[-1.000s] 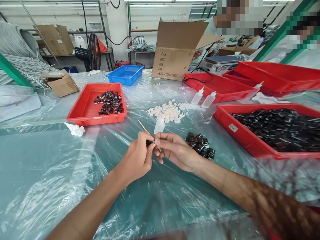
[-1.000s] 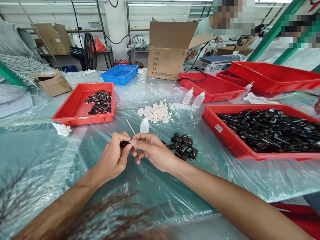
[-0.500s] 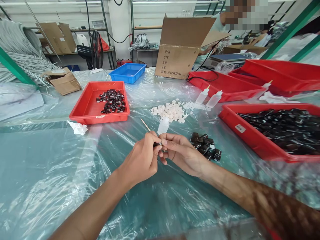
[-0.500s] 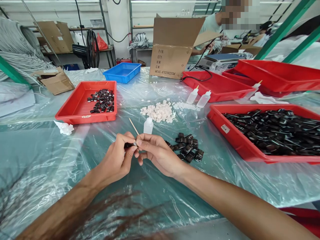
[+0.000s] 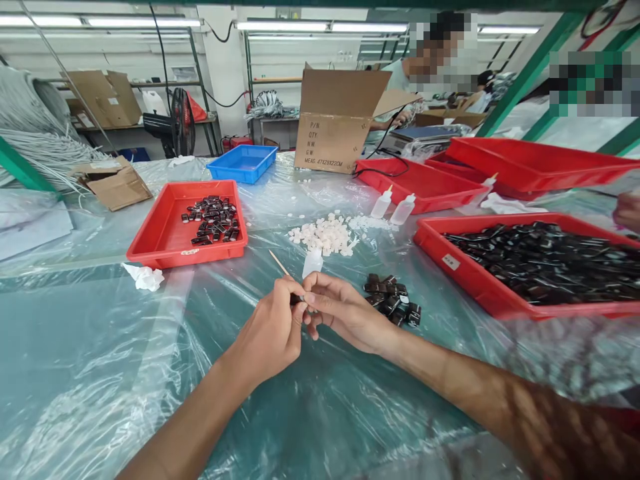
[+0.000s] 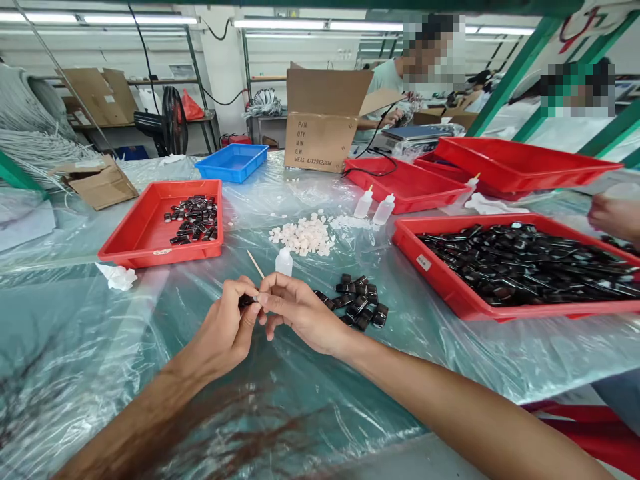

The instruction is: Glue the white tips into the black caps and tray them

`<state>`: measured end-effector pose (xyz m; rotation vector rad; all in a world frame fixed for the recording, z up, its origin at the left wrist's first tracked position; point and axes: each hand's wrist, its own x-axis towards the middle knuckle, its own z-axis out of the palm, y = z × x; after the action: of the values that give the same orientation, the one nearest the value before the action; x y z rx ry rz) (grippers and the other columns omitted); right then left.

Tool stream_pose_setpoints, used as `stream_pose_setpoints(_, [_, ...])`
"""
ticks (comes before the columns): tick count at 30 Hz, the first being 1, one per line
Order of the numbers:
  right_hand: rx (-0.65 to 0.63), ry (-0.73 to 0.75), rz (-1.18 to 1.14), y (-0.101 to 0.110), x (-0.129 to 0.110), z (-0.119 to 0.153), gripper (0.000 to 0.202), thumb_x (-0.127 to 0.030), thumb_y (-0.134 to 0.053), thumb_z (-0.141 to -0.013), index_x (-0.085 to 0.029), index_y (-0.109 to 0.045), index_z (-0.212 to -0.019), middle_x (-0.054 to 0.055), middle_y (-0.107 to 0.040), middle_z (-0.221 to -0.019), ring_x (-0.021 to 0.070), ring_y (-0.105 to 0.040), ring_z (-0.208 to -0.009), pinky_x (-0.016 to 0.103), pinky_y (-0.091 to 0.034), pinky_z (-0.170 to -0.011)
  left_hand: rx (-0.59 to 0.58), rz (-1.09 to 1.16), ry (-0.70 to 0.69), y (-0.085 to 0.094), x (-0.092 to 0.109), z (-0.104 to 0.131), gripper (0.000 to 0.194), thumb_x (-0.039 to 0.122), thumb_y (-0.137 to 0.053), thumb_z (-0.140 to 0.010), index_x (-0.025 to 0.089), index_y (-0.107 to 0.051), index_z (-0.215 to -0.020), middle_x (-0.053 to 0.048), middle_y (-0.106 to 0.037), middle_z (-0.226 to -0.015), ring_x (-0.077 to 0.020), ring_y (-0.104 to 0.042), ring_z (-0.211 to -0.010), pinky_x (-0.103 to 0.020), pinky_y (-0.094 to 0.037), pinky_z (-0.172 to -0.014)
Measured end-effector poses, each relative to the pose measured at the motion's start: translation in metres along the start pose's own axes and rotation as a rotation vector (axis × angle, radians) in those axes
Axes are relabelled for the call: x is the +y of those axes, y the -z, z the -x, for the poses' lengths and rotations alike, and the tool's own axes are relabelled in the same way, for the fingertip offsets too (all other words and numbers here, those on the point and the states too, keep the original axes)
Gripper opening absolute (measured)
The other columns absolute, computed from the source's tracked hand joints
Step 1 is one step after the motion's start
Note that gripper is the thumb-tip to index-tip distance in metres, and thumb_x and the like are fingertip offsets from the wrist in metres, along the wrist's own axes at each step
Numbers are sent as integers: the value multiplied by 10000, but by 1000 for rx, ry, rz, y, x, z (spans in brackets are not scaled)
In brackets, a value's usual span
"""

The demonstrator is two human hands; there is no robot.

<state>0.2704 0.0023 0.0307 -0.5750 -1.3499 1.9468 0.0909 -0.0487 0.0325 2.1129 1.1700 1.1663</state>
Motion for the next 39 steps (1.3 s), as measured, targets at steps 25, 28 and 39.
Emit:
stream_pose_setpoints(25, [789, 443, 1145, 209, -31, -52, 375, -528, -539, -1060, -209, -684, -927, 37, -725, -801, 193, -651, -692, 351, -562, -728, 66, -232, 230, 36, -47, -8, 98, 313, -472, -975, 303, -378, -950, 82, -541, -772, -167, -509, -635, -326, -441, -704])
stream_pose_setpoints(28, [816, 386, 1115, 222, -24, -57, 364, -527, -641, -1063, -173, -715, -1016, 14, -741, -886, 150, -685, -757, 337, -604, -791, 85, -264, 224, 36, -45, -9, 93, 320, -474, -977, 301, -385, -959, 80, -544, -765, -165, -520, -629, -319, -456, -687])
stream_pose_setpoints(39, [782, 447, 1015, 235, -10, -67, 307, -454, -684, -1065, -154, -712, -1006, -5, -715, -860, 129, -678, -752, 318, -612, -776, 238, -531, 212, 73, -28, -33, 219, 159, -502, -928, 283, -404, -1081, -40, -599, -1037, -244, -652, -987, -436, -570, -960])
